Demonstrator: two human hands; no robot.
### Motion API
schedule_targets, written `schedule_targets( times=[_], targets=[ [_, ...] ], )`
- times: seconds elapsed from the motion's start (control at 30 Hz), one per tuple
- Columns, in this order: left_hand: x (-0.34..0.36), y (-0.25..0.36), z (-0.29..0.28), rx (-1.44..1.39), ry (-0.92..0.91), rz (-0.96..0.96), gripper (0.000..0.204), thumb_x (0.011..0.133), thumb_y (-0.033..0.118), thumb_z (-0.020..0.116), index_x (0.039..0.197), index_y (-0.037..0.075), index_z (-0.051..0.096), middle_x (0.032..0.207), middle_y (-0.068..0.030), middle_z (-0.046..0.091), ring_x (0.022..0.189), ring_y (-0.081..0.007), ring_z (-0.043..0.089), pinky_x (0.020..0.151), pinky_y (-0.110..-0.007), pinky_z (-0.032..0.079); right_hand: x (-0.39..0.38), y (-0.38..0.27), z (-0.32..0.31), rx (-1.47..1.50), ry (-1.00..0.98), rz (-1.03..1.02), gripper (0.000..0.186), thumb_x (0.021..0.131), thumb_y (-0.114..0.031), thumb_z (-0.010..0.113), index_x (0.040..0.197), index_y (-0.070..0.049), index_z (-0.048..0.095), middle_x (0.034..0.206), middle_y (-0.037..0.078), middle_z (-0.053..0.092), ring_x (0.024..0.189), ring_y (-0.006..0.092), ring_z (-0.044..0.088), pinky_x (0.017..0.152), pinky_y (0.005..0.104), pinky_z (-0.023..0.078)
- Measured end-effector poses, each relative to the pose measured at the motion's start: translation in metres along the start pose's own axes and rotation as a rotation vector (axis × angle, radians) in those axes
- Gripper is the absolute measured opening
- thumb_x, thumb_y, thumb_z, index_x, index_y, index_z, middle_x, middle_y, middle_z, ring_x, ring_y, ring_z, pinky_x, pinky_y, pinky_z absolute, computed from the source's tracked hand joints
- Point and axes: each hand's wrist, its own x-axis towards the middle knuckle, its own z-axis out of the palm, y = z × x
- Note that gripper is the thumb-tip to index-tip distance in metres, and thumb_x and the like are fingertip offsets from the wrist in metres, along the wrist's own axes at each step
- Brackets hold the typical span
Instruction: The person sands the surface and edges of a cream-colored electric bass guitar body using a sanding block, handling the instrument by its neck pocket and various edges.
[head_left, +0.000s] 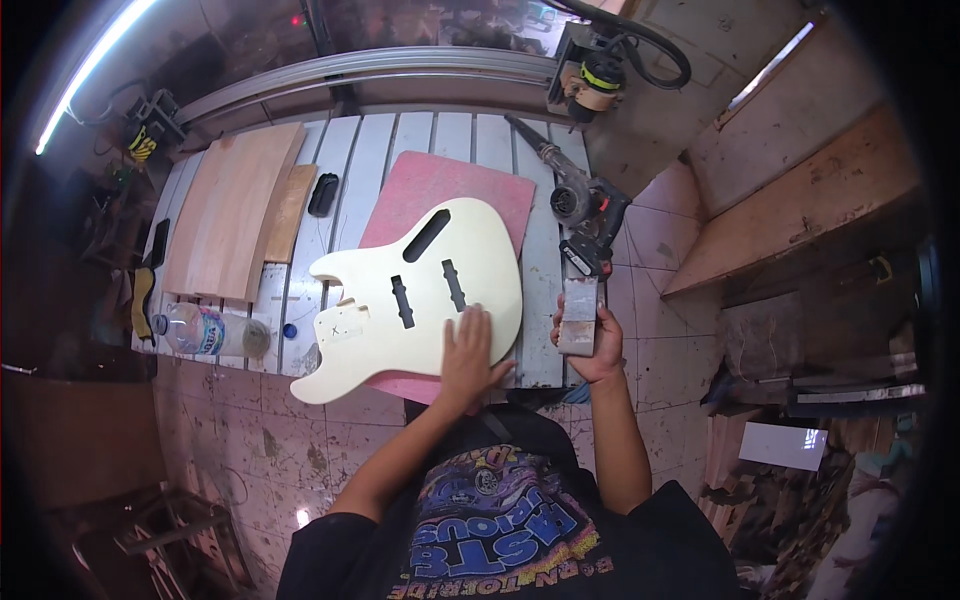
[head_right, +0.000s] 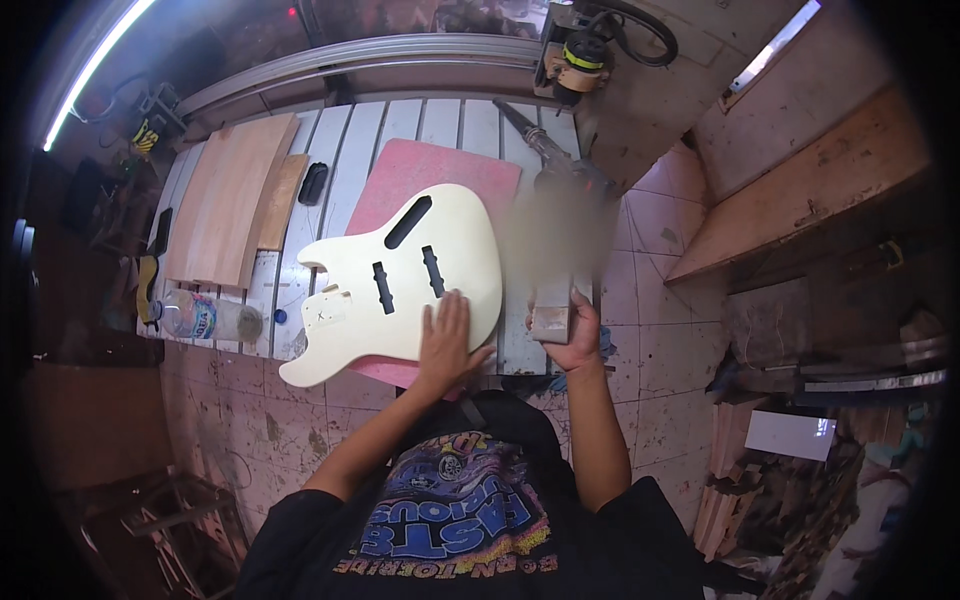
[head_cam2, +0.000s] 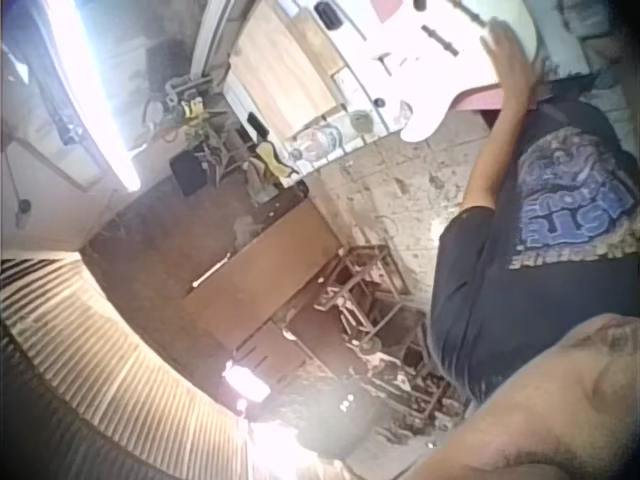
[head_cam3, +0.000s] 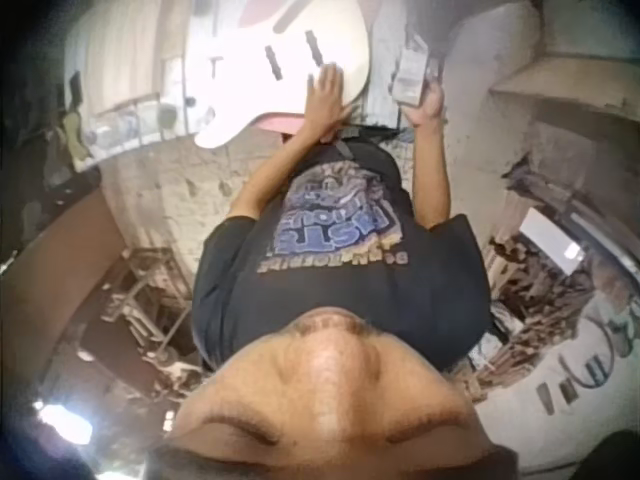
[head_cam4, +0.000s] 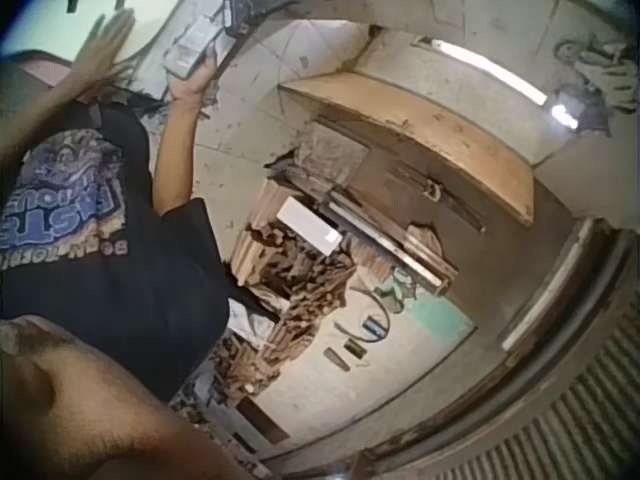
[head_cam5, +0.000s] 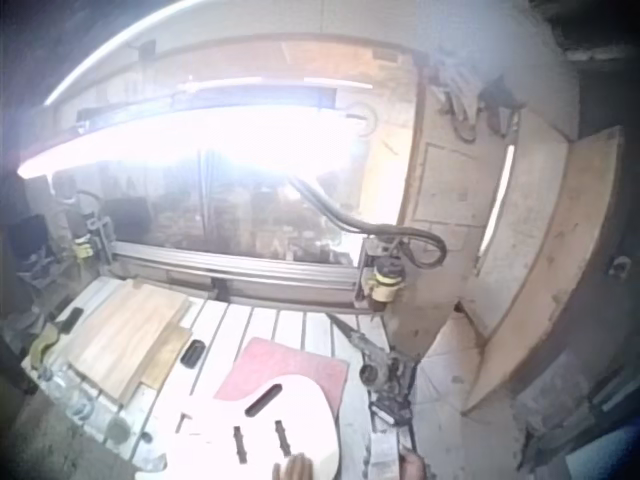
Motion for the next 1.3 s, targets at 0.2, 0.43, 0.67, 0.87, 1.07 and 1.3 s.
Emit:
schedule_targets(
  times=[0.2,0.43,0.67,0.87,1.07,1.3],
  targets=[
    [0.034,0.033,0.009,-0.052,0.052,0.194,0.105,0.090,0.071,0.059,0.156,-0.006,0.037,0.166,-0.0238,0.031,0.157,-0.0367,0.027,0.126,-0.057,0.021,-0.010,0.005,0.002,-0.007,-0.038,-0.025,0.062,0.095,-0.038,0.063,0.147,-0.006,0.052,0.135,0.013,0.063,0.113,0.0282,0.063,0.094,0.0449,0.051],
    [-0.029,-0.016,-0.005,-0.001,0.059,0.021,0.097,0.093,0.064,0.061,0.158,-0.003,0.036,0.167,-0.0227,0.033,0.156,-0.0368,0.029,0.125,-0.058,0.023,-0.027,0.011,0.001,0.072,-0.045,-0.046,0.062,0.094,-0.039,0.063,0.146,-0.007,0.053,0.134,0.013,0.063,0.113,0.0275,0.063,0.093,0.0445,0.050],
    [-0.052,-0.017,-0.011,0.063,0.072,-0.241,0.110,0.087,0.071,0.065,0.158,-0.006,0.033,0.167,-0.0267,0.028,0.158,-0.0377,0.024,0.125,-0.061,0.019,-0.038,0.017,0.009,0.106,0.004,-0.020,0.051,0.095,-0.038,0.062,0.136,-0.008,0.060,0.127,0.013,0.066,0.108,0.0298,0.065,0.089,0.0466,0.053],
    [0.007,0.011,-0.013,0.036,-0.020,0.111,0.118,0.080,0.074,0.069,0.159,-0.006,0.032,0.168,-0.0241,0.028,0.158,-0.0371,0.022,0.127,-0.056,0.018,-0.016,0.040,0.019,0.025,0.009,0.055,0.048,0.098,-0.039,0.057,0.133,-0.006,0.062,0.121,0.015,0.069,0.104,0.0304,0.068,0.083,0.0487,0.056],
    [-0.018,-0.033,-0.013,0.028,-0.031,0.020,0.098,0.093,0.067,0.058,0.163,0.005,0.030,0.170,-0.0161,0.029,0.158,-0.0339,0.025,0.127,-0.058,0.019,-0.013,0.045,0.016,-0.031,0.020,0.036,0.050,0.098,-0.039,0.057,0.136,-0.007,0.060,0.124,0.015,0.069,0.104,0.0304,0.069,0.082,0.0482,0.056],
    [-0.082,-0.086,-0.039,0.070,0.075,-0.471,0.109,0.091,0.071,0.061,0.160,-0.007,0.030,0.168,-0.0289,0.026,0.159,-0.0399,0.020,0.126,-0.060,0.015,-0.048,0.021,-0.025,0.001,0.105,-0.038,0.053,0.097,-0.039,0.059,0.144,-0.015,0.057,0.131,0.012,0.067,0.106,0.0284,0.069,0.084,0.0469,0.056]
  ],
)
